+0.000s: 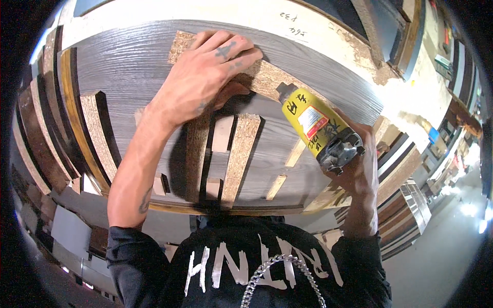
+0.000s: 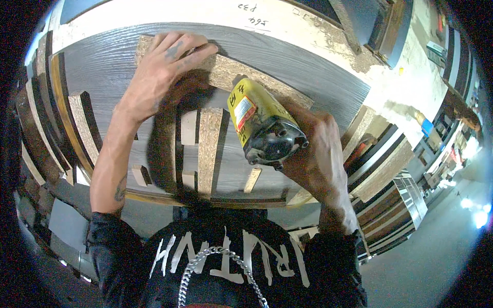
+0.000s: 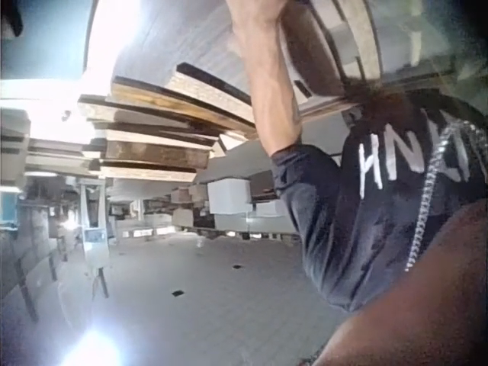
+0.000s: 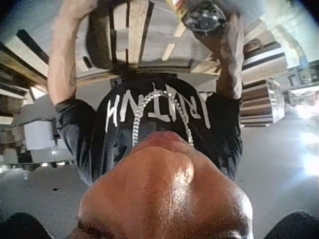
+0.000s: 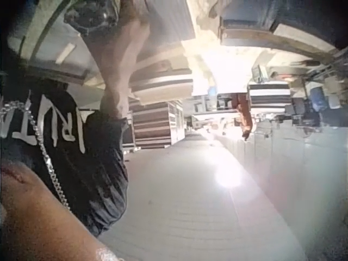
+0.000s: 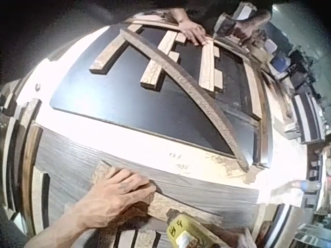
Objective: Nailing thin wood strips onto a board using a pneumatic nail gun to assemble panels.
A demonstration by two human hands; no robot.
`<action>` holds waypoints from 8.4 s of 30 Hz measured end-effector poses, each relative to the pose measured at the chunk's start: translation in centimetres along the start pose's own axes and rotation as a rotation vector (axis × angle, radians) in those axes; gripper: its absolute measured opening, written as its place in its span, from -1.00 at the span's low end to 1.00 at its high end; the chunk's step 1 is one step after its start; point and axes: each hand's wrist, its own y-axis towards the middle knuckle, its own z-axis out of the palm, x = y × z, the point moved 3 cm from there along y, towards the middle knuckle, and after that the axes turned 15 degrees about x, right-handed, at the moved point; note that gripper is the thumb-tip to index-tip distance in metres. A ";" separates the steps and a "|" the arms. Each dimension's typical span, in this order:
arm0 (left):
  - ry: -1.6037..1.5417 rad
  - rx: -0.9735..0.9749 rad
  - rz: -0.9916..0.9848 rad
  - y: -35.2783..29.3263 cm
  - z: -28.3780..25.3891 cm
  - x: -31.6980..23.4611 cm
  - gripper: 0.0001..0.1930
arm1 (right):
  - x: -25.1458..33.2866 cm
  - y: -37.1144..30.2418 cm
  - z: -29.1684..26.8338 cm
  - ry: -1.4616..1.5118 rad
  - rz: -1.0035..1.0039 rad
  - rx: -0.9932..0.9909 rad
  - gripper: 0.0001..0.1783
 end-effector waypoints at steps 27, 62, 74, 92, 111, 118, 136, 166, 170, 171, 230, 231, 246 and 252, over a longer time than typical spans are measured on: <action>-0.074 -0.173 0.067 -0.3 1.0 0.5 -0.55 | 4.1 2.0 -1.0 -0.016 -0.340 -0.088 -0.52; -0.054 0.010 -0.009 1.3 1.1 -3.2 -0.32 | -6.6 -4.7 0.6 0.184 -0.005 -0.068 -0.44; -0.021 -0.015 0.005 1.3 1.6 -3.0 -0.30 | -5.1 -2.3 1.6 0.313 -0.062 -0.030 -0.19; -0.052 -0.062 0.054 1.2 1.3 -2.8 -0.37 | -3.0 -2.1 0.5 0.068 -0.148 -0.049 -0.44; 0.022 -0.036 0.074 1.5 0.3 -3.0 -0.54 | -3.2 -1.7 -0.1 0.103 0.113 0.070 -0.35; 0.039 -0.106 0.076 1.0 1.2 -2.7 -0.54 | -2.6 -2.0 -0.2 0.143 0.230 0.138 -0.11; -1.340 -0.040 0.052 -9.4 -9.7 -11.5 -0.30 | -9.3 -17.4 11.9 0.588 0.149 -0.259 -0.59; -0.164 -0.676 -0.791 -34.5 -5.3 10.3 -0.42 | -3.8 -10.0 24.7 0.036 0.557 -0.848 -0.19; 0.104 -0.563 -0.659 -32.5 -3.4 12.9 -0.58 | -3.9 -9.7 24.7 0.012 0.536 -0.843 -0.19; 0.090 -0.613 -0.617 -32.2 -2.1 13.9 -0.59 | -3.6 -9.6 24.6 0.009 0.538 -0.839 -0.19; -0.004 0.219 0.322 9.1 5.2 -16.6 -0.33 | -13.8 -15.9 6.4 0.328 0.195 -0.105 -0.16; -0.019 0.206 0.325 9.3 5.2 -16.6 -0.34 | -13.7 -14.7 6.2 0.392 0.150 -0.078 -0.26; -0.036 0.165 0.338 9.2 6.3 -16.3 -0.37 | -13.0 -10.5 6.4 0.496 0.037 -0.101 -0.38; -0.046 0.143 0.375 9.5 6.2 -16.3 -0.37 | -12.9 -10.2 6.4 0.497 0.007 -0.123 -0.41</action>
